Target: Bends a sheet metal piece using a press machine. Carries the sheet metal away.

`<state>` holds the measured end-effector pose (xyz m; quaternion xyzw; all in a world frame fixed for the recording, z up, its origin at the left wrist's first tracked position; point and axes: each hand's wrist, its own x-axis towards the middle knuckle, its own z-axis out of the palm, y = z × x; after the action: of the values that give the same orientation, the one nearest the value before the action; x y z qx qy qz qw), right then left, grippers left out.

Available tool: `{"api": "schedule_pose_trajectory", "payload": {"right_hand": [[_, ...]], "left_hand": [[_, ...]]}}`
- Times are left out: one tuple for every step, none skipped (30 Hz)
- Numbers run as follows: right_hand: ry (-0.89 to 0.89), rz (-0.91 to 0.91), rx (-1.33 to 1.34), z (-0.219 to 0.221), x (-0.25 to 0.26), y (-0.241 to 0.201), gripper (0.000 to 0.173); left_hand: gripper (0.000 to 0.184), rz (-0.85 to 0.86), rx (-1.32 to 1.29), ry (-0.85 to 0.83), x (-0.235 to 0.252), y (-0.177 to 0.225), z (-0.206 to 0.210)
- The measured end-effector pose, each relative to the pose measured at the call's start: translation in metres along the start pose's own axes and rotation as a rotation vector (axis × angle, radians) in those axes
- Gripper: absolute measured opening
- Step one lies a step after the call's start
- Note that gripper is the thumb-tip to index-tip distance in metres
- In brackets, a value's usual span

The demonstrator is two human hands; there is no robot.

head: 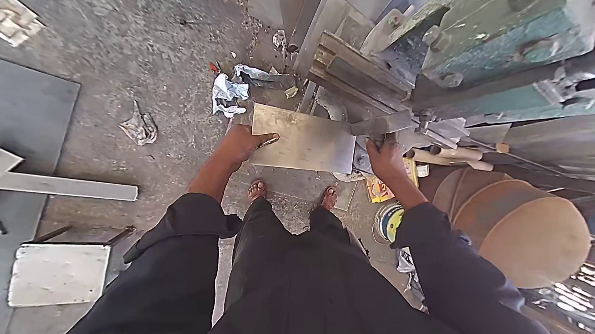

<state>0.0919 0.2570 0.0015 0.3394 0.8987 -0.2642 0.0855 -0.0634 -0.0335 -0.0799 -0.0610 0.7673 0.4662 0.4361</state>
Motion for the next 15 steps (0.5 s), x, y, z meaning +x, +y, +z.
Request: {"api": "schedule_pose_trajectory", "payload": {"right_hand": [[0.011,-0.012,0.029,-0.001,-0.003,-0.003,0.063],[0.022,-0.014,0.063,-0.002,-0.011,-0.006,0.062],[0.039,-0.024,0.085,0.000,-0.017,-0.011,0.059],[0.056,-0.035,0.087,0.002,-0.016,-0.017,0.057],[0.055,-0.032,0.076,0.004,-0.012,-0.021,0.056],[0.040,-0.017,0.063,0.007,-0.008,-0.019,0.056],[0.023,0.004,0.045,0.009,-0.006,-0.013,0.057],[0.028,0.033,0.051,0.008,-0.002,-0.006,0.058],[0.041,0.065,0.085,0.005,0.001,0.002,0.058],[0.031,0.101,0.136,0.001,0.007,0.007,0.059],[0.004,0.130,0.203,-0.002,0.012,0.012,0.058],[-0.039,0.151,0.275,-0.005,0.007,0.021,0.055],[-0.096,0.145,0.351,-0.009,-0.002,0.028,0.050],[-0.165,0.129,0.427,-0.015,-0.009,0.034,0.044],[-0.226,0.116,0.537,-0.016,-0.022,0.040,0.035]], "left_hand": [[0.043,0.003,-0.014,0.002,0.000,0.001,0.000],[0.043,0.000,-0.023,-0.003,-0.003,-0.003,0.001],[0.042,-0.001,-0.031,-0.002,-0.005,-0.006,0.001],[0.042,0.004,-0.043,0.004,-0.003,-0.007,0.000],[0.042,0.007,-0.049,0.009,-0.001,-0.008,-0.001],[0.043,0.002,-0.046,0.006,-0.002,-0.011,0.000],[0.043,-0.002,-0.045,0.000,-0.005,-0.015,0.001],[0.042,0.003,-0.051,-0.008,-0.006,-0.013,0.001],[0.041,0.010,-0.063,-0.012,-0.006,-0.012,0.000],[0.037,0.022,-0.078,-0.012,-0.010,-0.015,-0.003],[0.034,0.039,-0.072,-0.017,-0.015,-0.022,-0.008],[0.032,0.057,-0.053,-0.030,-0.024,-0.032,-0.011],[0.030,0.084,-0.025,-0.032,-0.034,-0.040,-0.015],[0.027,0.112,0.004,-0.019,-0.042,-0.042,-0.017],[0.025,0.126,0.045,-0.007,-0.053,-0.046,-0.018]]}}
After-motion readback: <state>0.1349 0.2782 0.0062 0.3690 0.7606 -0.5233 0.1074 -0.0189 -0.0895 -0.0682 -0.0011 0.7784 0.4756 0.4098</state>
